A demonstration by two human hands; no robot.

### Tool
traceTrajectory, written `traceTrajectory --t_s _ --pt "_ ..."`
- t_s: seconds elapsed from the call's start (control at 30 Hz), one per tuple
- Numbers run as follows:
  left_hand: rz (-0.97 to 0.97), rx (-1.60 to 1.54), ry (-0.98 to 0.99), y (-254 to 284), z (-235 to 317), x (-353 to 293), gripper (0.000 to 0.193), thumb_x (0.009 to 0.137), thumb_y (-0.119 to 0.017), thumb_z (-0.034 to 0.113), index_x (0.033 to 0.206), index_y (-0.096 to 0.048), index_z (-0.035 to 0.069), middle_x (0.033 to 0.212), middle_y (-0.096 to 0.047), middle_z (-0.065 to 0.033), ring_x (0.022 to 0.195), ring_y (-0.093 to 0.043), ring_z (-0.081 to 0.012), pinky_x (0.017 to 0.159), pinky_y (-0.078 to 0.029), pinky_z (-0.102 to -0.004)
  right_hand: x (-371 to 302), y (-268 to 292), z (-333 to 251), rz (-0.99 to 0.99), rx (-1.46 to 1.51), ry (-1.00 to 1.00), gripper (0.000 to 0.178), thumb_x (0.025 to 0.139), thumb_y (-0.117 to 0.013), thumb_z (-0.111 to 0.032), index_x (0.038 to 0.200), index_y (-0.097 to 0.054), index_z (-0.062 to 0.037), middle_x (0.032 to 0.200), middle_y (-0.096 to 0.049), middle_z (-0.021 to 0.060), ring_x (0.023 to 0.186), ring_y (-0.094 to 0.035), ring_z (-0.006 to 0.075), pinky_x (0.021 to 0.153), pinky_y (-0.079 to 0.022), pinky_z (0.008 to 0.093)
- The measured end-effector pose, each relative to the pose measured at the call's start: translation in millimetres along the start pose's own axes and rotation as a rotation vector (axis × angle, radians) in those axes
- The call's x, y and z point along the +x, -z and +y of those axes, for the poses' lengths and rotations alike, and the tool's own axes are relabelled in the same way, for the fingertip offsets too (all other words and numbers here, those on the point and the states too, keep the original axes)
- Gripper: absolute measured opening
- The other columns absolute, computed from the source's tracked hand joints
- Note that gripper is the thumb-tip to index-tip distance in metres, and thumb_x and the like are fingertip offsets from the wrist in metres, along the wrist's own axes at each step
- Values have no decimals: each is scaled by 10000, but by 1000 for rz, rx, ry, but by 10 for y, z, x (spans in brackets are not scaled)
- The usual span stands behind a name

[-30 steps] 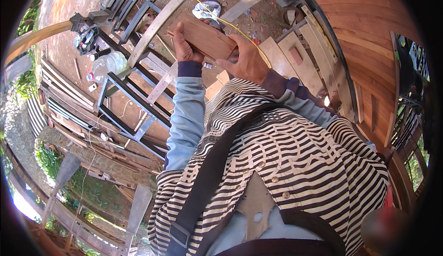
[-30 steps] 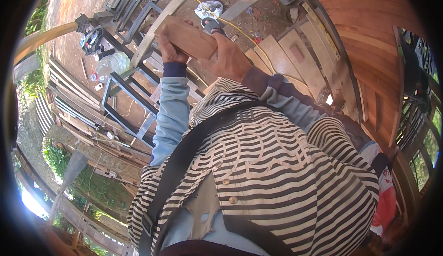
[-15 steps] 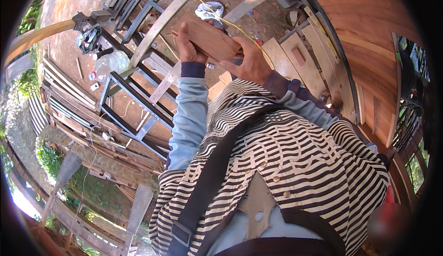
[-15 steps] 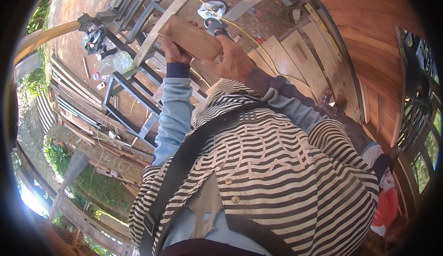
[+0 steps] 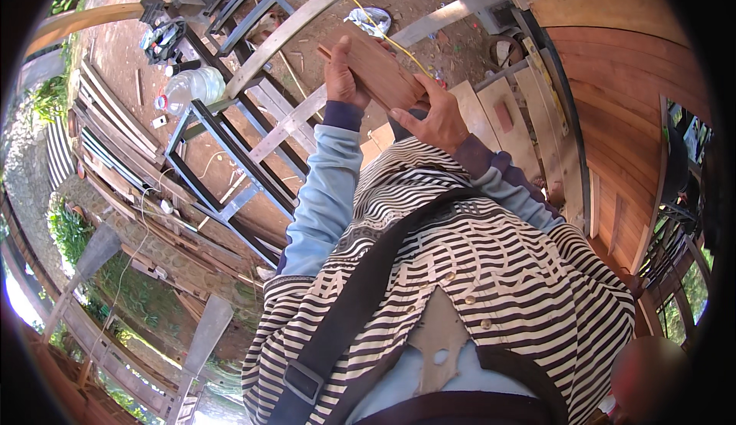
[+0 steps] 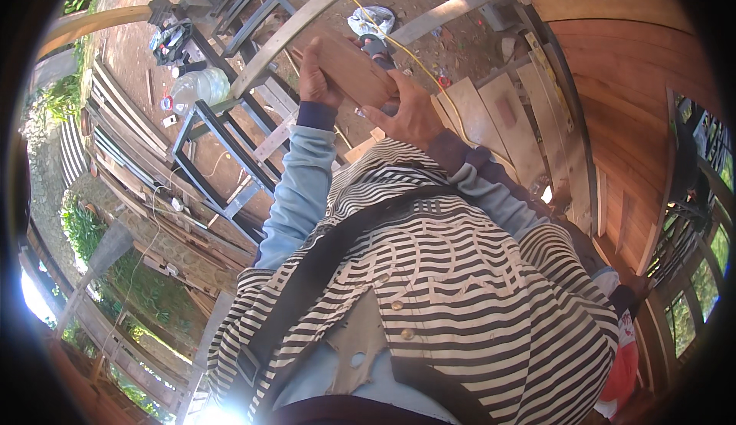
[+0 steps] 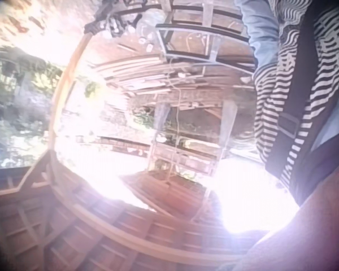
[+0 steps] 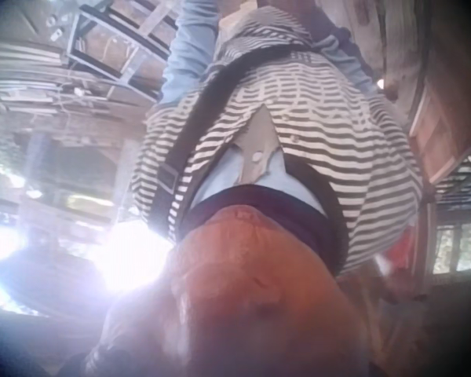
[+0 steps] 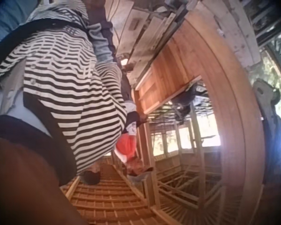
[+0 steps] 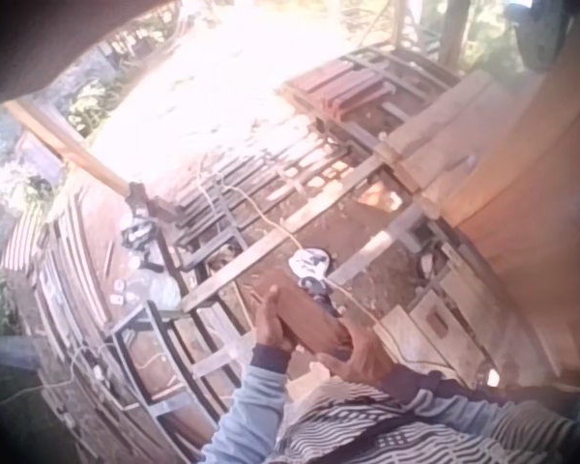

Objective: The person positions and secures wooden planks onto a curved wooden framework. They use a nail gun to fasten the planks and a hammer to adjust them, working alongside another person who also uses a nail gun.

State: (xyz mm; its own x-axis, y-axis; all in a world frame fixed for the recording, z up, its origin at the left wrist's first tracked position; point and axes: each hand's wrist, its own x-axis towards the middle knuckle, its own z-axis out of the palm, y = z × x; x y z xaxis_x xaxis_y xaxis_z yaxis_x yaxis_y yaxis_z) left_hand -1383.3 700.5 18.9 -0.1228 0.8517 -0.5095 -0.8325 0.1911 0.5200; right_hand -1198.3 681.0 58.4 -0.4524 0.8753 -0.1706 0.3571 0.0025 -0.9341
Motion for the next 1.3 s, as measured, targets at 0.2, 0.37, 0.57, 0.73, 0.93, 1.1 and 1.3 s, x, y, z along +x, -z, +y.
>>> traceTrajectory --t_s 0.2,0.37,0.57,0.73,0.93,1.1,1.3 --pt "-71 116 16 -47 50 -43 615 872 -484 453 1154 -502 -92 1085 -606 -223 980 -609 -336 906 -475 -438 94 53 138 -128 726 -407 589 866 -655 -357 1216 -484 85 973 -627 175 840 -659 214 700 -564 336" --pt "-136 59 3 -221 106 -56 507 845 -565 322 1148 -495 -78 1030 -625 -234 930 -620 -365 878 -482 -467 158 83 221 -194 938 -500 481 914 -590 -343 1196 -525 42 965 -635 117 801 -653 179 678 -569 325" --pt "-89 112 -5 -191 82 -4 425 849 -647 216 1170 -510 -27 1048 -637 -163 948 -628 -298 865 -500 -430 76 99 308 -89 938 -417 474 899 -614 -322 1183 -548 52 1003 -643 135 801 -656 191 686 -556 327" --pt "80 366 65 88 112 -111 408 805 -719 171 1168 -569 59 1037 -642 -103 921 -639 -254 777 -548 -409 4 190 464 19 331 -229 408 878 -624 -318 1028 -641 62 834 -669 128 766 -642 193 665 -519 306" --pt "11 408 59 70 -169 -146 426 776 -738 156 1166 -585 74 1071 -636 -97 946 -632 -249 756 -559 -390 -318 239 699 117 788 -363 370 828 -704 -279 1014 -632 33 863 -648 106 780 -636 182 623 -545 307" --pt "-89 410 75 -334 -585 -211 461 752 -753 148 1163 -573 43 1064 -628 -111 949 -631 -251 757 -575 -402 -613 420 654 397 1254 -388 442 788 -747 -211 1119 -571 24 994 -613 123 874 -645 224 602 -594 361" --pt "-319 593 123 -178 -542 -498 489 751 -731 191 1173 -573 1 1079 -624 -133 998 -612 -261 861 -533 -421 -949 595 643 363 990 -261 379 792 -752 -237 1038 -599 7 908 -652 97 767 -654 183 600 -585 326"
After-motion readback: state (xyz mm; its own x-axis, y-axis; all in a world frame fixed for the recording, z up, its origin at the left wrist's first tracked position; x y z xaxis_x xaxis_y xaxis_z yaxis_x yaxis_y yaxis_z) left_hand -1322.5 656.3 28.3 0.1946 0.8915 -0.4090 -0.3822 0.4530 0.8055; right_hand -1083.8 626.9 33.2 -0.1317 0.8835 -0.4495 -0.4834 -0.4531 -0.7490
